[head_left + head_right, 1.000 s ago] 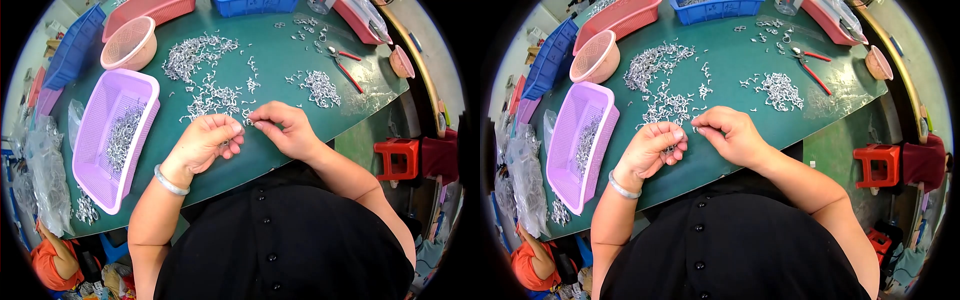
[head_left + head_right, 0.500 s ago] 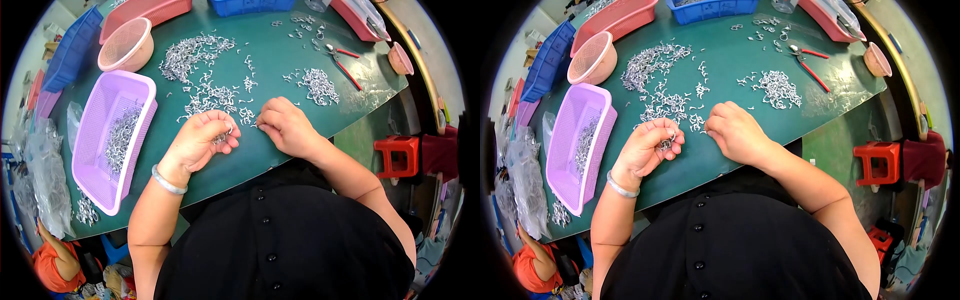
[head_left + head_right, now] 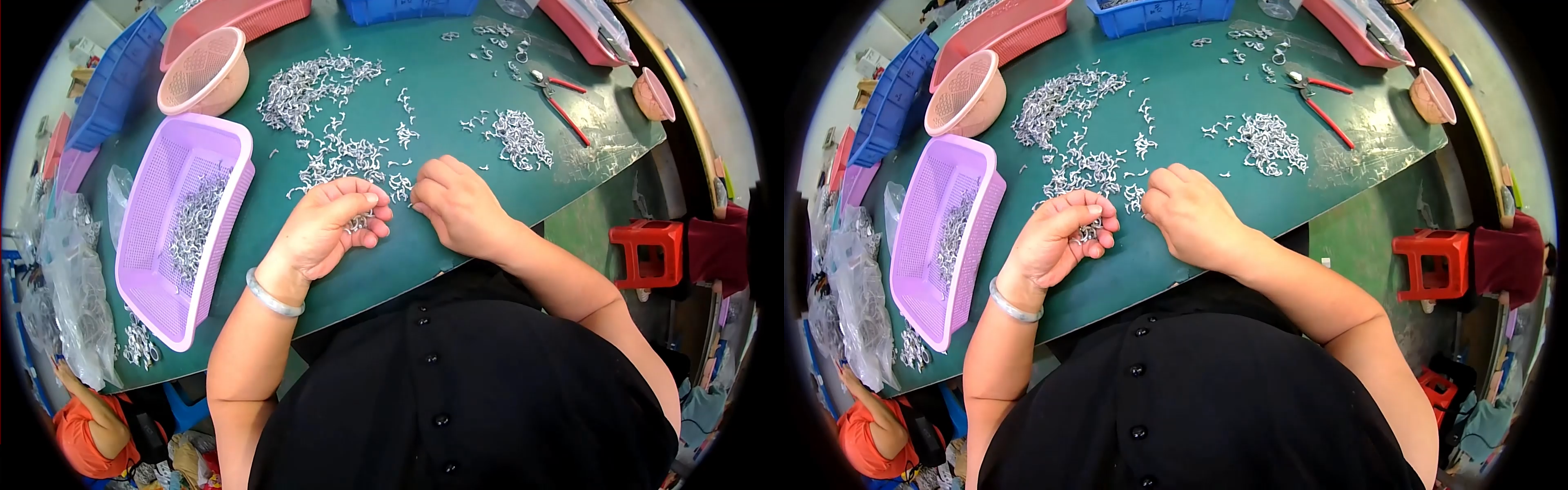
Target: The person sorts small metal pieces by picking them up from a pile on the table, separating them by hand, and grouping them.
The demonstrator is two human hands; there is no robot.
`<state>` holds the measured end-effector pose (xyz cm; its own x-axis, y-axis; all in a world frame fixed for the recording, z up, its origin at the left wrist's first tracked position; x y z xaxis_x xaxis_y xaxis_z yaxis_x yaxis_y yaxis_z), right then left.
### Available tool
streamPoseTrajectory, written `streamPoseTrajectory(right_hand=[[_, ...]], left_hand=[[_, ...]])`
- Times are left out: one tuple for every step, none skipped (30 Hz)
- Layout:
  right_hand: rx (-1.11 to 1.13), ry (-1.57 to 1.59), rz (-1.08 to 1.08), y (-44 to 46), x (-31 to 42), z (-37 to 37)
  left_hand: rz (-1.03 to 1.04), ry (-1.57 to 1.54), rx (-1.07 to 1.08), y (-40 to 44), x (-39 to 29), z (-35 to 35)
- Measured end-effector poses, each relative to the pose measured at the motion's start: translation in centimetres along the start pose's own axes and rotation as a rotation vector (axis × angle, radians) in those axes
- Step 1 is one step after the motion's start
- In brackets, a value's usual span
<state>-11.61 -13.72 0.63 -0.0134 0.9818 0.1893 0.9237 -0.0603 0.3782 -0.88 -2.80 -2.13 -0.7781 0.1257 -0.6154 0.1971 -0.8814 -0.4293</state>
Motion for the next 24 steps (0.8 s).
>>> streamPoseTrajectory(right_hand=[[-0.002, 0.021, 0.013, 0.0, 0.0, 0.0], [-0.002, 0.069, 0.035, 0.0, -0.1, 0.0], [-0.001, 0.116, 0.058, 0.0, -0.2, 0.0], [-0.001, 0.164, 0.081, -0.1, -0.3, 0.0], [-0.012, 0.192, 0.081, 0.0, -0.2, -0.1], [-0.023, 0.219, 0.082, 0.1, -0.2, -0.3], [-0.034, 0.246, 0.084, 0.1, -0.1, -0.5], [-0.046, 0.257, 0.081, 0.2, 0.0, -0.6], [-0.059, 0.269, 0.078, 0.3, 0.1, -0.8], [-0.07, 0.281, 0.074, 0.4, 0.3, -0.9], [-0.079, 0.305, 0.077, 0.5, 0.4, -1.1], [-0.087, 0.33, 0.08, 0.5, 0.5, -1.2], [-0.096, 0.354, 0.083, 0.6, 0.6, -1.2], [-0.109, 0.386, 0.083, 0.6, 0.6, -1.2], [-0.121, 0.417, 0.084, 0.6, 0.6, -1.2], [-0.134, 0.448, 0.085, 0.7, 0.6, -1.2], [-0.146, 0.461, 0.091, 0.7, 0.6, -1.1], [-0.158, 0.473, 0.098, 0.7, 0.7, -1.1], [-0.17, 0.486, 0.105, 0.7, 0.8, -1.0], [-0.179, 0.489, 0.094, 0.7, 0.9, -1.0], [-0.188, 0.492, 0.084, 0.7, 1.0, -1.0], [-0.196, 0.496, 0.074, 0.7, 1.1, -1.0], [-0.206, 0.5, 0.073, 0.7, 1.1, -1.0], [-0.215, 0.504, 0.072, 0.7, 1.1, -1.0]], left_hand=[[-0.002, 0.008, -0.003, 0.0, 0.1, 0.0], [-0.005, 0.017, -0.005, 0.0, 0.1, 0.0], [-0.004, 0.02, -0.01, 0.0, 0.2, 0.0], [-0.005, 0.023, -0.015, 0.0, 0.2, 0.0], [-0.005, 0.027, -0.019, 0.0, 0.3, 0.0], [-0.008, 0.037, -0.015, 0.0, 0.4, 0.0], [-0.011, 0.047, -0.01, 0.0, 0.5, 0.1], [-0.013, 0.058, -0.005, 0.0, 0.5, 0.1], [-0.016, 0.058, -0.006, 0.0, 0.5, 0.1], [-0.02, 0.057, -0.006, 0.0, 0.6, 0.2], [-0.023, 0.057, -0.007, -0.1, 0.6, 0.2], [-0.023, 0.052, 0.002, -0.1, 0.6, 0.3], [-0.023, 0.047, 0.01, -0.1, 0.6, 0.3], [-0.024, 0.042, 0.019, -0.1, 0.6, 0.4], [-0.027, 0.037, 0.025, -0.2, 0.7, 0.4], [-0.03, 0.032, 0.031, -0.2, 0.7, 0.5], [-0.034, 0.027, 0.037, -0.3, 0.6, 0.6], [-0.038, 0.017, 0.04, -0.3, 0.6, 0.7], [-0.043, 0.007, 0.041, -0.4, 0.6, 0.8], [-0.048, -0.003, 0.043, -0.5, 0.6, 0.8], [-0.047, -0.008, 0.047, -0.5, 0.5, 0.8], [-0.047, -0.013, 0.05, -0.5, 0.5, 0.8], [-0.048, -0.019, 0.053, -0.6, 0.5, 0.7], [-0.046, -0.021, 0.051, -0.6, 0.5, 0.7]])
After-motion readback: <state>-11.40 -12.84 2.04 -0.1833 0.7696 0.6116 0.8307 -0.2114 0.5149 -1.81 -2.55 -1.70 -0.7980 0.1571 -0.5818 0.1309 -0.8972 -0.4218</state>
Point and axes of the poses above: each hand's wrist, its own y-axis towards the middle knuckle, its own z-axis out of the palm, x = y × z, the point moved 5 cm from there along y, towards the middle knuckle, and after that the axes turned 14 degrees about -y, right-handed, at the moved point
